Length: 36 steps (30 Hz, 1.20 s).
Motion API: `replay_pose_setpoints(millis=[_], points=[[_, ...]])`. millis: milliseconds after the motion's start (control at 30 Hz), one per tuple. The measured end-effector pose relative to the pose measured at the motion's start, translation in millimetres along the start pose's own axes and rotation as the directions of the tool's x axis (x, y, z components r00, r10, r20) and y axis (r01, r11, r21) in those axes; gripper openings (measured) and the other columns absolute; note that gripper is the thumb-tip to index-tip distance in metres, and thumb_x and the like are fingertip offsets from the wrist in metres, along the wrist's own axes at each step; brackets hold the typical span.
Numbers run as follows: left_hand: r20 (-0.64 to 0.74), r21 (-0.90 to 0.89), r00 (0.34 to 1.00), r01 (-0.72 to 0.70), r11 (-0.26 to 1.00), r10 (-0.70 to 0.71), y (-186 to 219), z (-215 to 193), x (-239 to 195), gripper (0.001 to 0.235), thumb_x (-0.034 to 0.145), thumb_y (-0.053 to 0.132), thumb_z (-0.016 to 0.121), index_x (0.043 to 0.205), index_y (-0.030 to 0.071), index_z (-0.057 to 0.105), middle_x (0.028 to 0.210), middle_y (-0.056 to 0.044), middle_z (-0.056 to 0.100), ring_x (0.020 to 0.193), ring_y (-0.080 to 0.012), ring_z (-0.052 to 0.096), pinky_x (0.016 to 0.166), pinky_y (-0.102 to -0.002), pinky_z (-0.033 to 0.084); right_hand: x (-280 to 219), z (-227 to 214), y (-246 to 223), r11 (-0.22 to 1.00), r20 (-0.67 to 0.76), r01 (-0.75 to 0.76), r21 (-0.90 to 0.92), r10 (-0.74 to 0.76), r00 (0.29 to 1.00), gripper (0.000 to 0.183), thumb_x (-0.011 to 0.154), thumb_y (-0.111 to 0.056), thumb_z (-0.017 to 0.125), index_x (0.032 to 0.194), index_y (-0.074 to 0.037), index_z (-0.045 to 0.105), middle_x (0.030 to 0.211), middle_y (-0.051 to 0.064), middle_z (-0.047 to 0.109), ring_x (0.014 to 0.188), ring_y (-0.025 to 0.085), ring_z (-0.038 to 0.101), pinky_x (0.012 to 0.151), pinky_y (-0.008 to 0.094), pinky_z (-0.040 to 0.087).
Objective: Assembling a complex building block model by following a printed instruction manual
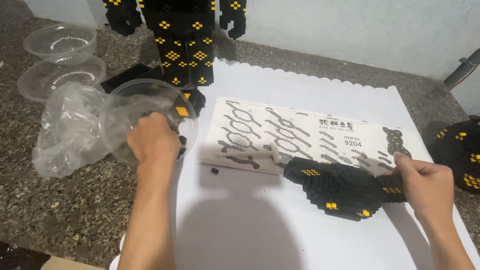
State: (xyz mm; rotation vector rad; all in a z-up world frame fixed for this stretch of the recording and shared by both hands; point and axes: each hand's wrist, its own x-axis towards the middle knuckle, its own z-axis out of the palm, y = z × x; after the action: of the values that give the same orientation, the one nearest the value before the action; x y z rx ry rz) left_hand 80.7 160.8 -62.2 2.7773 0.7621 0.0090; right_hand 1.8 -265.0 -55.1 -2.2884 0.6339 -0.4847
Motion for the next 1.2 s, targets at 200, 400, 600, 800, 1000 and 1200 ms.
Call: replay_pose_setpoints(millis=[200, 400, 600, 800, 1000, 1200], points=[[0.036, -0.14, 0.999, 0.026, 0.99, -0.021, 0, -10, -5, 0.018, 0.078, 0.006, 0.061, 0.091, 0.004, 0.072, 0.094, -0.02, 0.069, 0.09, -0.0405, 0.066, 0.074, -0.047, 0.053, 0, 1, 1, 0.999, 0.002, 0.033, 0.04, -0.033, 0.999, 0.037, 0.096, -0.03, 0.057, 0.071, -0.007, 0.072, 0.058, 0.002, 0.054, 0.057, 0.011, 0.039, 0.054, 0.028, 0.031], [-0.103, -0.351, 0.994, -0.013, 0.936, -0.024, -18, -8, -1, 0.038, 0.076, 0.001, 0.046, 0.084, 0.026, 0.074, 0.093, -0.009, 0.07, 0.095, -0.0363, 0.063, 0.081, -0.046, 0.049, 0, 1, 1, 0.999, 0.014, 0.024, 0.038, -0.024, 1.0, 0.04, 0.096, -0.031, 0.057, 0.069, -0.006, 0.07, 0.051, 0.002, 0.04, 0.053, 0.013, 0.032, 0.052, 0.029, 0.026], [-0.013, -0.121, 1.0, -0.006, 0.993, 0.004, -2, -2, -4, 0.026, 0.08, 0.001, 0.056, 0.094, 0.014, 0.074, 0.102, -0.018, 0.068, 0.096, -0.0388, 0.065, 0.08, -0.048, 0.053, -6, -2, -9, 1.0, 0.02, -0.002, 0.013, 0.001, 1.0, 0.039, 0.096, -0.031, 0.056, 0.072, -0.006, 0.073, 0.059, 0.001, 0.051, 0.061, 0.012, 0.04, 0.057, 0.029, 0.032], [0.026, -0.053, 0.999, -0.035, 0.998, 0.037, 2, 1, -4, 0.031, 0.082, -0.007, 0.047, 0.101, 0.003, 0.07, 0.103, -0.022, 0.067, 0.097, -0.0411, 0.065, 0.081, -0.049, 0.054, -2, -1, -2, 0.999, 0.016, 0.018, 0.031, -0.019, 1.0, 0.036, 0.096, -0.031, 0.057, 0.076, -0.007, 0.074, 0.059, 0.001, 0.054, 0.061, 0.01, 0.043, 0.057, 0.028, 0.034], [0.022, -0.053, 1.0, -0.014, 0.998, 0.016, -1, 10, 4, 0.028, 0.083, -0.007, 0.047, 0.098, 0.001, 0.069, 0.103, -0.022, 0.067, 0.095, -0.0396, 0.066, 0.079, -0.047, 0.055, -3, -1, -4, 1.0, 0.012, 0.001, 0.0, -0.001, 1.0, 0.039, 0.096, -0.034, 0.058, 0.074, -0.007, 0.074, 0.064, 0.001, 0.058, 0.069, 0.01, 0.046, 0.063, 0.029, 0.035], [-0.211, -0.393, 0.973, -0.168, 0.904, 0.089, 6, -15, -27, 0.015, 0.085, 0.016, 0.057, 0.098, 0.013, 0.063, 0.095, -0.018, 0.066, 0.091, -0.0449, 0.06, 0.077, -0.054, 0.043, 2, -2, -1, 0.998, 0.051, 0.032, 0.05, -0.034, 0.998, 0.042, 0.098, -0.03, 0.06, 0.068, -0.002, 0.072, 0.06, 0.004, 0.056, 0.067, 0.011, 0.048, 0.062, 0.027, 0.035]])
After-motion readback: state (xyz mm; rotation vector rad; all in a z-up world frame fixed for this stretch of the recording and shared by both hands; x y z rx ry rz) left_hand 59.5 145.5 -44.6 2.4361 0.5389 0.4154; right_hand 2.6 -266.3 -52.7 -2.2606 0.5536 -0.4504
